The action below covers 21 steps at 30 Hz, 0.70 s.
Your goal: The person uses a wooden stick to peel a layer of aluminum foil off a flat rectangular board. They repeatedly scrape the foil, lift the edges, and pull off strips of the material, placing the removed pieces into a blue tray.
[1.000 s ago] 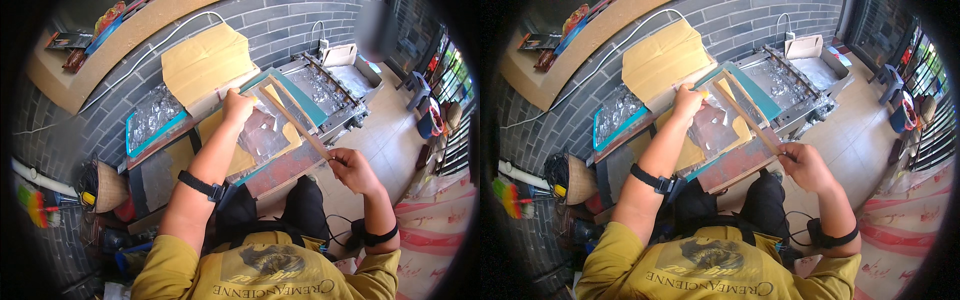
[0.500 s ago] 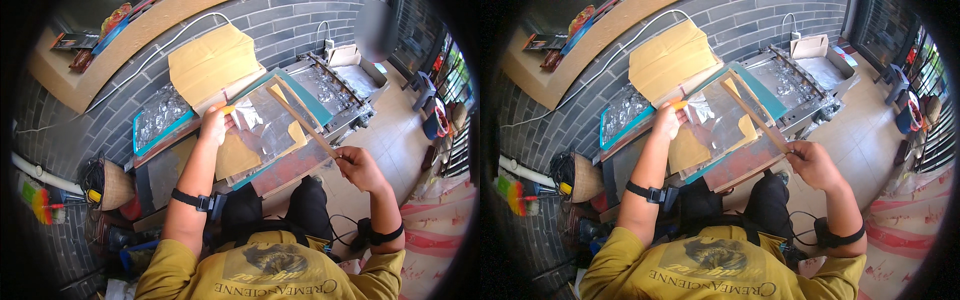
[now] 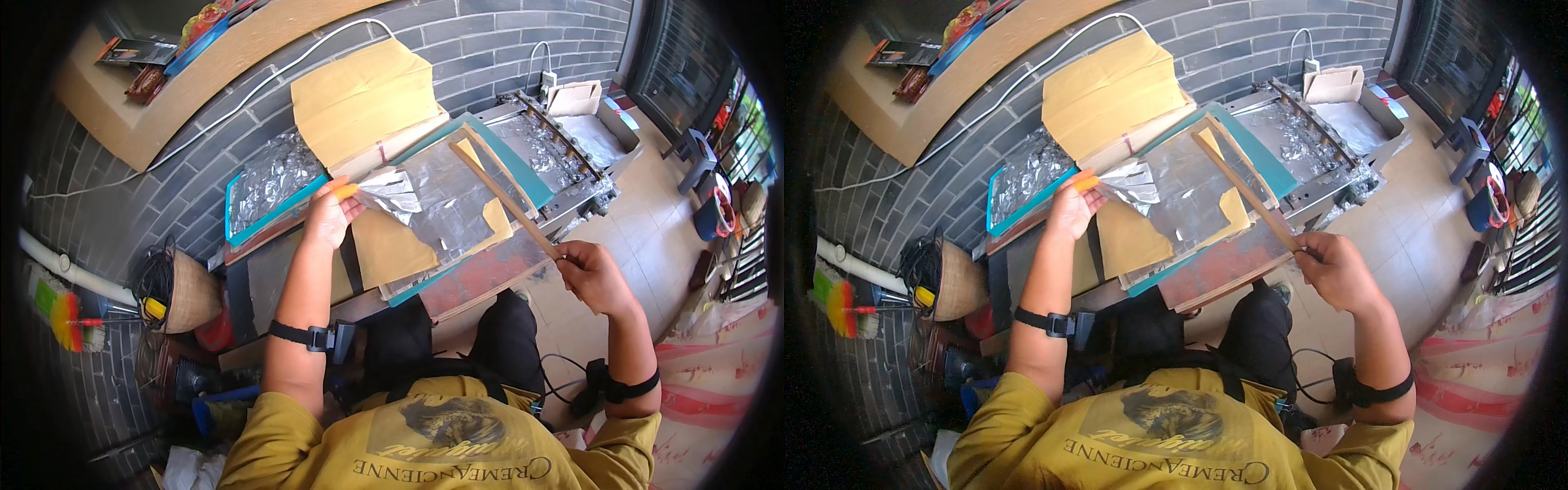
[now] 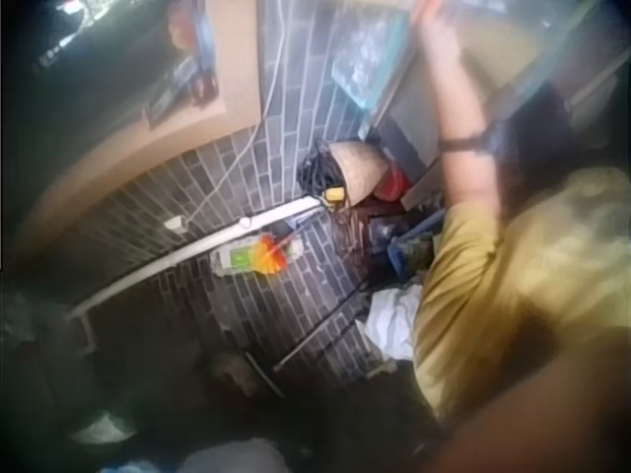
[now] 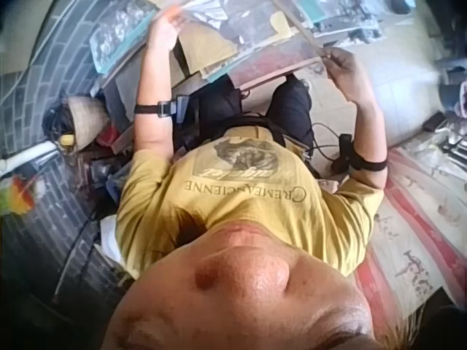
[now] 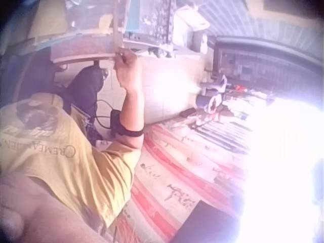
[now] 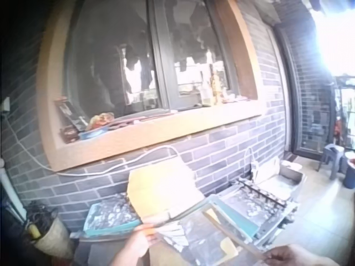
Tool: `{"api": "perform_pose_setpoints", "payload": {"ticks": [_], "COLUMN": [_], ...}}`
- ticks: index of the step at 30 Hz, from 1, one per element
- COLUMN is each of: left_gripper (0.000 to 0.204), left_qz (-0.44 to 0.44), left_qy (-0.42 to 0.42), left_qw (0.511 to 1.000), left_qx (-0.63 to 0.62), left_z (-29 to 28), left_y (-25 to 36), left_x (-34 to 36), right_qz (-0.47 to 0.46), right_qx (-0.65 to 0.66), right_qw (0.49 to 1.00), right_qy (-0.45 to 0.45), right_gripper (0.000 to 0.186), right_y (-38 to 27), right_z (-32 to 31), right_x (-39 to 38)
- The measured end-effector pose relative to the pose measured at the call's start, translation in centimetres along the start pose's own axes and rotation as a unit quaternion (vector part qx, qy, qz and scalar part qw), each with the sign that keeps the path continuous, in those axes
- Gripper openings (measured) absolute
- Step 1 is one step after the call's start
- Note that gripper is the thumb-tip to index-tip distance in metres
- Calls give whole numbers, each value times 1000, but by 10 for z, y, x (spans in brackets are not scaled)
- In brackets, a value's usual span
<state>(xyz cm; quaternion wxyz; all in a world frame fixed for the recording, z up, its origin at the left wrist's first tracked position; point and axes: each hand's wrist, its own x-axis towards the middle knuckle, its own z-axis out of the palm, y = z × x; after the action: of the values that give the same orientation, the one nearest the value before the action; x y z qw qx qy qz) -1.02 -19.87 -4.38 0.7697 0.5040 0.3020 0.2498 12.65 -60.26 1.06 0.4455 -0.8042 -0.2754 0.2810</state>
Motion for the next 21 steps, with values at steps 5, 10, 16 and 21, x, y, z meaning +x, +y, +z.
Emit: {"api": "perform_pose_setpoints", "payload": {"ticks": [5, 10, 16, 21], "left_gripper": [41, 43, 47, 48], "left_qz": [28, 63, 97, 119], "left_qy": [3, -4, 49, 131], "left_qw": [999, 996, 986, 962], "left_qx": [22, 64, 129, 208], "left_z": [-38, -82, -119, -134], "left_y": [23, 53, 87, 115], "left_x": [-18, -41, -65, -45], "right_qz": [-12, -8, 0, -1], "right_qx": [-7, 16, 28, 4], "right_qw": [1000, 1000, 1000, 1000], "right_qy": [4, 0, 7, 8], "right_gripper": [19, 14, 15, 14], "right_y": [-4, -8, -14, -22], "right_z": [2, 6, 12, 17], "right_x": [0, 0, 2, 5]}}
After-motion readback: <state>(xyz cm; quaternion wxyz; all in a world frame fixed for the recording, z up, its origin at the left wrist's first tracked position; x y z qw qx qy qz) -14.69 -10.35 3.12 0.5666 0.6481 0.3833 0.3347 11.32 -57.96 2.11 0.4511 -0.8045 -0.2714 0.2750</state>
